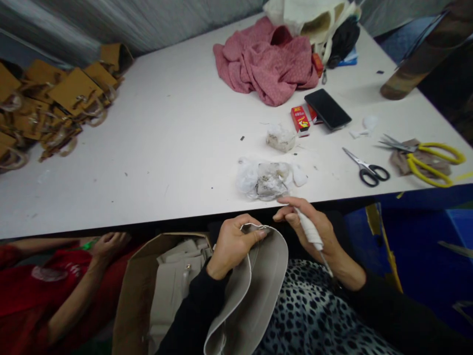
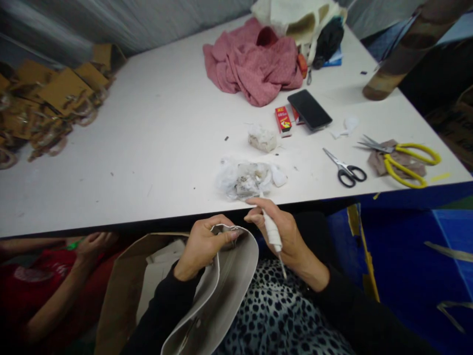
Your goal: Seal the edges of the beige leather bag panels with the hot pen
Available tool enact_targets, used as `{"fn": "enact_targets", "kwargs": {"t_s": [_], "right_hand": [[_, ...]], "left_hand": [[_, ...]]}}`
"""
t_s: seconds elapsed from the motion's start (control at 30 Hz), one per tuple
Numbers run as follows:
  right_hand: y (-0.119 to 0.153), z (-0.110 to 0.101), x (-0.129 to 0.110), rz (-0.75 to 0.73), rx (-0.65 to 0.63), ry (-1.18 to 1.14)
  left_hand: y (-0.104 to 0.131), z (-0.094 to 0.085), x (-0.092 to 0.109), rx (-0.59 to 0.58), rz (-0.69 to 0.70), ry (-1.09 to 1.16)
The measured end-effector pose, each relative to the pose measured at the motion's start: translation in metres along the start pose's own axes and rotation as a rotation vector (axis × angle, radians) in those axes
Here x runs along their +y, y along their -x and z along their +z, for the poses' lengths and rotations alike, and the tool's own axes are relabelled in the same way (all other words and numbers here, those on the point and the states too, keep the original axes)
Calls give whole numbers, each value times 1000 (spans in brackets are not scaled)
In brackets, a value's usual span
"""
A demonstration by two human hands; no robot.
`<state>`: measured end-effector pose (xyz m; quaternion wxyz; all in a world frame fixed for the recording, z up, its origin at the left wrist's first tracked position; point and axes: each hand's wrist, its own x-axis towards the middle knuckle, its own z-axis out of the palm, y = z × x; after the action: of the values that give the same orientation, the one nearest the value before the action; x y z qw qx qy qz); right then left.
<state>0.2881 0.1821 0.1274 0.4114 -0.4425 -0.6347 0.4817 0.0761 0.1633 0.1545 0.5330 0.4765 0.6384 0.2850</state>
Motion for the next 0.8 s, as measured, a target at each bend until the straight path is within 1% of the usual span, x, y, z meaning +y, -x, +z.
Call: {"fn": "enact_targets", "kwargs": {"t_s": [0.1, 0.17, 0.23, 0.3, 0.43, 0.57, 0.8], "right_hand": [[-17, -19, 1, -39, 18, 124], [-26, -26, 2, -30, 72, 187], [-33, -28, 4, 26, 161, 190], [-38, -25, 7, 52, 230, 162], [-46, -18, 19, -75, 309, 117], [-51, -15, 24, -140, 264, 136], [-60, -14, 19, -208, 194, 256]], "left_hand": [[-4, -1, -3, 26, -43, 21], [-7, 2, -4, 69, -48, -3], [-9, 6, -4, 116, -36, -46], [-11, 10, -3, 130, -30, -81], [-14, 15, -2, 104, 2, -112], [-17, 17, -5, 93, 23, -104], [-20, 15, -11, 74, 43, -66]]}}
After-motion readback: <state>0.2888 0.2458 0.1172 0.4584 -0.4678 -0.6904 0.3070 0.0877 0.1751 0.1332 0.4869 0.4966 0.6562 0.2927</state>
